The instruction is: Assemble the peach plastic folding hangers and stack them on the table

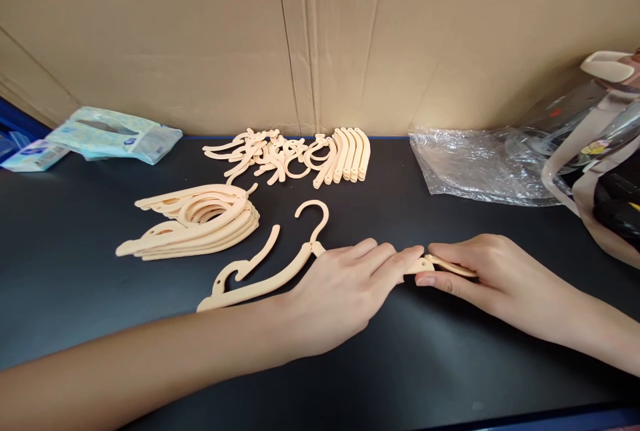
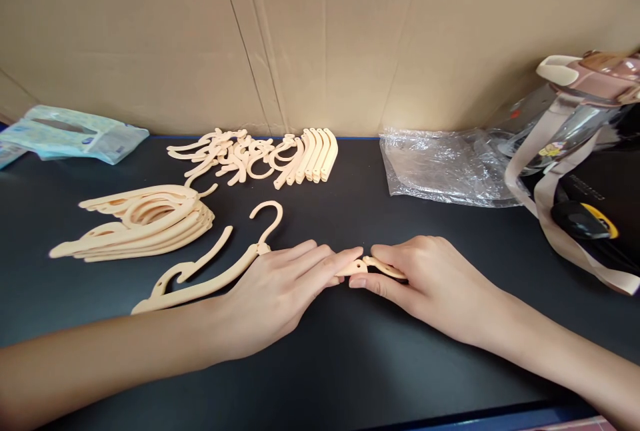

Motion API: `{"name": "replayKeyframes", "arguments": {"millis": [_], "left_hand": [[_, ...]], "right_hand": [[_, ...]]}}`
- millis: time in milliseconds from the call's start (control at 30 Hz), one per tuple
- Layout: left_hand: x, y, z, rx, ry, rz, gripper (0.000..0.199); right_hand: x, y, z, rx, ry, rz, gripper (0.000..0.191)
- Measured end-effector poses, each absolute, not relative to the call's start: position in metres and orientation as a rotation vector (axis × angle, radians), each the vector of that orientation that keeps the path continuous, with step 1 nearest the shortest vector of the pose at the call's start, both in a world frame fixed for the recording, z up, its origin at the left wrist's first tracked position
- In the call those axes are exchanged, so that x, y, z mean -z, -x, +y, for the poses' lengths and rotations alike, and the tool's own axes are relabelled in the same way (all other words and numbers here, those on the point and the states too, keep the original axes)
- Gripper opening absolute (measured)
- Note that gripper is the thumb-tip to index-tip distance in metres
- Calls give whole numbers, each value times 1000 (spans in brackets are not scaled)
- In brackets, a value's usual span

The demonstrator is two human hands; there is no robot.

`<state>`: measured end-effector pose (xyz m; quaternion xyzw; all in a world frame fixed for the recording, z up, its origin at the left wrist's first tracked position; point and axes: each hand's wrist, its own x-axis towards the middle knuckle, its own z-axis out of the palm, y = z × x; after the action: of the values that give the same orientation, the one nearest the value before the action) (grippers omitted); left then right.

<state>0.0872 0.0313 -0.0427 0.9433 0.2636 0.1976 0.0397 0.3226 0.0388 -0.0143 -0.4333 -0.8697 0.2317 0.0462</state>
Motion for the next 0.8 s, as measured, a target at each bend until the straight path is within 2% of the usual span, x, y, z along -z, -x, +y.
{"name": "replayKeyframes", "arguments": {"millis": [333, 567, 800], "left_hand": [[38, -85, 31, -553, -2844, 751, 51], [39, -86, 32, -605, -2770, 744, 46], [43, -86, 33, -637, -2811, 819, 49]], "right_hand": [[12, -321, 37, -790, 1184, -2702, 42], [18, -321, 37, -465, 1083, -2729, 43], [16, -321, 40, -781, 1285, -2638, 38]]}}
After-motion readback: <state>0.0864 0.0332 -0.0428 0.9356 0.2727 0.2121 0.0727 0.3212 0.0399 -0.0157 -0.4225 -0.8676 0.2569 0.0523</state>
